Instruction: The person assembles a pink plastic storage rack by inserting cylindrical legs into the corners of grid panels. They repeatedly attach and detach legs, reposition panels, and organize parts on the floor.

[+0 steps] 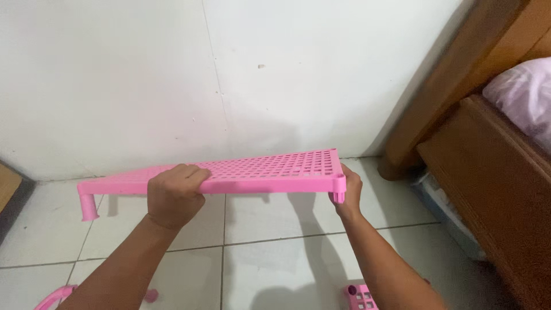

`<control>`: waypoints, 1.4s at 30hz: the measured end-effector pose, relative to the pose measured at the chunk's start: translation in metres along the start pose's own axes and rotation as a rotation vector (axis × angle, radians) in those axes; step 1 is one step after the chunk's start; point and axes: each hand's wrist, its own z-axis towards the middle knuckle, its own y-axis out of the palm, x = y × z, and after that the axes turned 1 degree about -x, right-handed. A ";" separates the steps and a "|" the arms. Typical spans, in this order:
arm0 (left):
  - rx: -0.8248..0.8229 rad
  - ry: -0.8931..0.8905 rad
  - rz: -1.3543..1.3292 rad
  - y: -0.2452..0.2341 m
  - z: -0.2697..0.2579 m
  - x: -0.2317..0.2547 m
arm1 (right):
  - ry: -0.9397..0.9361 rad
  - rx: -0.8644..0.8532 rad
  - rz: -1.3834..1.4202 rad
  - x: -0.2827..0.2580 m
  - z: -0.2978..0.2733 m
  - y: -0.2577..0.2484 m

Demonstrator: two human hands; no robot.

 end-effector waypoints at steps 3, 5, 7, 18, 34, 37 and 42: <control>0.078 0.009 0.003 -0.006 0.001 -0.004 | 0.235 -0.262 0.347 -0.015 -0.001 -0.012; 0.112 0.025 0.005 -0.011 -0.001 -0.010 | 0.361 -0.418 0.582 -0.023 -0.001 -0.021; 0.089 0.013 0.002 -0.008 -0.003 -0.007 | 0.423 -0.440 0.648 -0.024 -0.002 -0.029; 0.083 -0.033 0.070 0.012 -0.004 0.001 | 0.140 -0.508 0.869 0.009 0.000 -0.073; -0.132 -0.003 -0.163 0.104 -0.041 0.047 | 0.483 -0.092 0.372 -0.068 -0.049 -0.056; -0.242 0.022 -0.176 0.090 -0.043 0.049 | 0.511 -0.023 0.364 -0.042 -0.046 -0.058; -0.167 0.000 -0.193 0.040 -0.068 0.000 | 0.501 -0.129 0.155 0.005 -0.007 -0.069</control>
